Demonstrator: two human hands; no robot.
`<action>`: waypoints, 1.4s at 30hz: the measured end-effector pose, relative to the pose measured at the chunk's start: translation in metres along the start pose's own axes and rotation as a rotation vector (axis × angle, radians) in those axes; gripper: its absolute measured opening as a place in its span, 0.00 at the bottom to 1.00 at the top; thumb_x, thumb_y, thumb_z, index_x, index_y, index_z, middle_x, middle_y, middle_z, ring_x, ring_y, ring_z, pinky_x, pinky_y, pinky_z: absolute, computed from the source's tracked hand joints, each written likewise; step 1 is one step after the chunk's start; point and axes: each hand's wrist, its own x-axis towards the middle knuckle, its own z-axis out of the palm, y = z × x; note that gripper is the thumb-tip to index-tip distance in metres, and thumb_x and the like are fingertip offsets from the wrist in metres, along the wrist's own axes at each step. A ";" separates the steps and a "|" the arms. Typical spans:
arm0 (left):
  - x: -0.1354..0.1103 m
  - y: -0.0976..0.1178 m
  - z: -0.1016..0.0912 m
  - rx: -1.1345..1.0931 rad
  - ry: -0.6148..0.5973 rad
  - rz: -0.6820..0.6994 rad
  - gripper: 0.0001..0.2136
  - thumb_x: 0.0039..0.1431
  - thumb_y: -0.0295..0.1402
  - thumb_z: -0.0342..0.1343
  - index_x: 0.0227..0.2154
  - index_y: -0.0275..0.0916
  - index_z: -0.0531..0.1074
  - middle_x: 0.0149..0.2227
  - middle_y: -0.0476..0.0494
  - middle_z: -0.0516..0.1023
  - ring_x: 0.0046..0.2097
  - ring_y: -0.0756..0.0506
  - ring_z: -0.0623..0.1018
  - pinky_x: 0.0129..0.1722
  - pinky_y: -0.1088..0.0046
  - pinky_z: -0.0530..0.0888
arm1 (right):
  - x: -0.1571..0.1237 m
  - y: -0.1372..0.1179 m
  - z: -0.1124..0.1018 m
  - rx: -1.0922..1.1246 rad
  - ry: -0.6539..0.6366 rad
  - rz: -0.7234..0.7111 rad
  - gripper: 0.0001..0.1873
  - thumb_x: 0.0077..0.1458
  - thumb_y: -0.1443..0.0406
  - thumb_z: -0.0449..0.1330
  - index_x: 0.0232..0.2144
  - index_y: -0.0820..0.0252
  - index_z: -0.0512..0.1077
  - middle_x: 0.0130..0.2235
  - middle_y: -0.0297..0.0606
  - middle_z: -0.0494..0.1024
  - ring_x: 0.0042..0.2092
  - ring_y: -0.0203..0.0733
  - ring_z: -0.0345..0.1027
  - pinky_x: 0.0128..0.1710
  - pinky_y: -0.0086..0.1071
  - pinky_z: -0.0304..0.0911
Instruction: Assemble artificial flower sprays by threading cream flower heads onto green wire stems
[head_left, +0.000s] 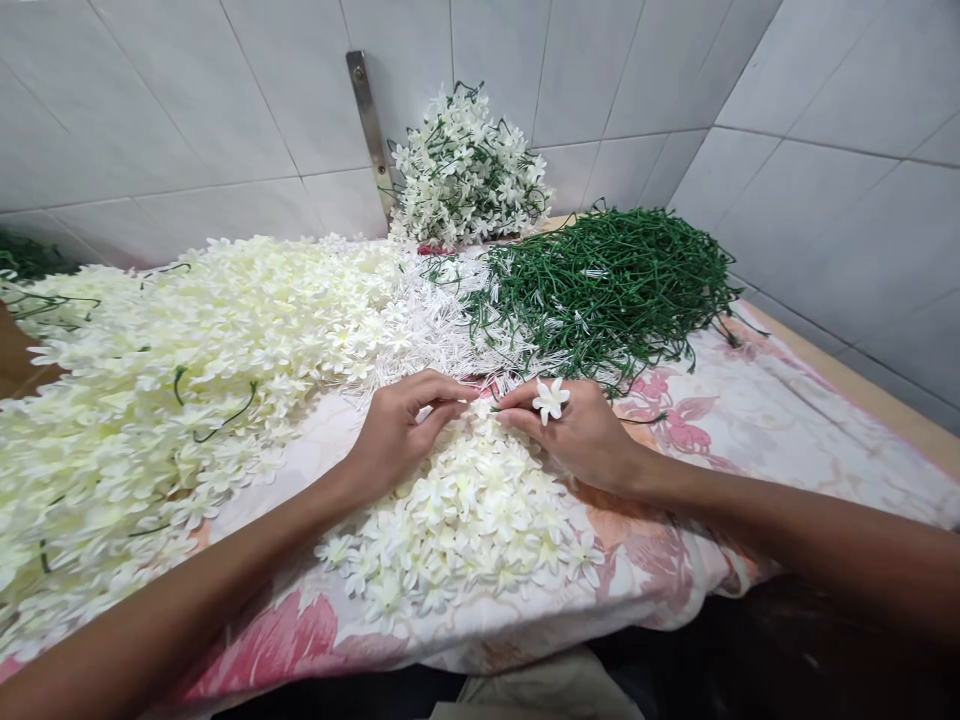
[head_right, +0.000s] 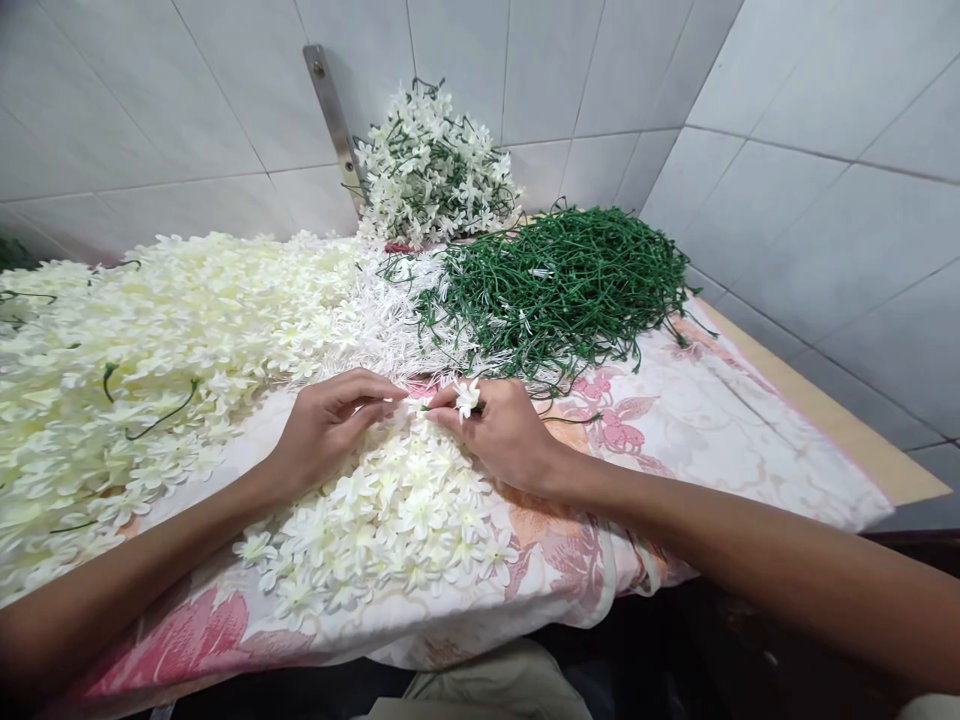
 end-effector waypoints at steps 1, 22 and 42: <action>0.000 0.001 0.000 0.016 -0.008 0.035 0.09 0.59 0.24 0.54 0.38 0.40 0.77 0.38 0.46 0.77 0.39 0.52 0.76 0.37 0.80 0.72 | 0.000 -0.001 0.000 -0.022 -0.009 0.000 0.11 0.56 0.62 0.59 0.29 0.65 0.74 0.25 0.36 0.73 0.27 0.35 0.64 0.25 0.26 0.56; -0.002 0.006 0.006 -0.034 -0.082 -0.075 0.10 0.59 0.27 0.54 0.44 0.37 0.67 0.32 0.46 0.74 0.34 0.51 0.74 0.32 0.78 0.71 | 0.000 -0.009 0.000 -0.006 -0.138 -0.122 0.12 0.58 0.65 0.53 0.32 0.65 0.74 0.30 0.37 0.76 0.30 0.36 0.66 0.30 0.28 0.58; -0.002 0.014 0.011 0.194 -0.145 0.078 0.07 0.55 0.23 0.48 0.33 0.39 0.56 0.24 0.53 0.61 0.22 0.54 0.62 0.19 0.81 0.57 | -0.001 -0.005 0.003 -0.061 -0.109 -0.300 0.09 0.56 0.72 0.53 0.28 0.64 0.73 0.28 0.36 0.74 0.29 0.35 0.65 0.30 0.27 0.58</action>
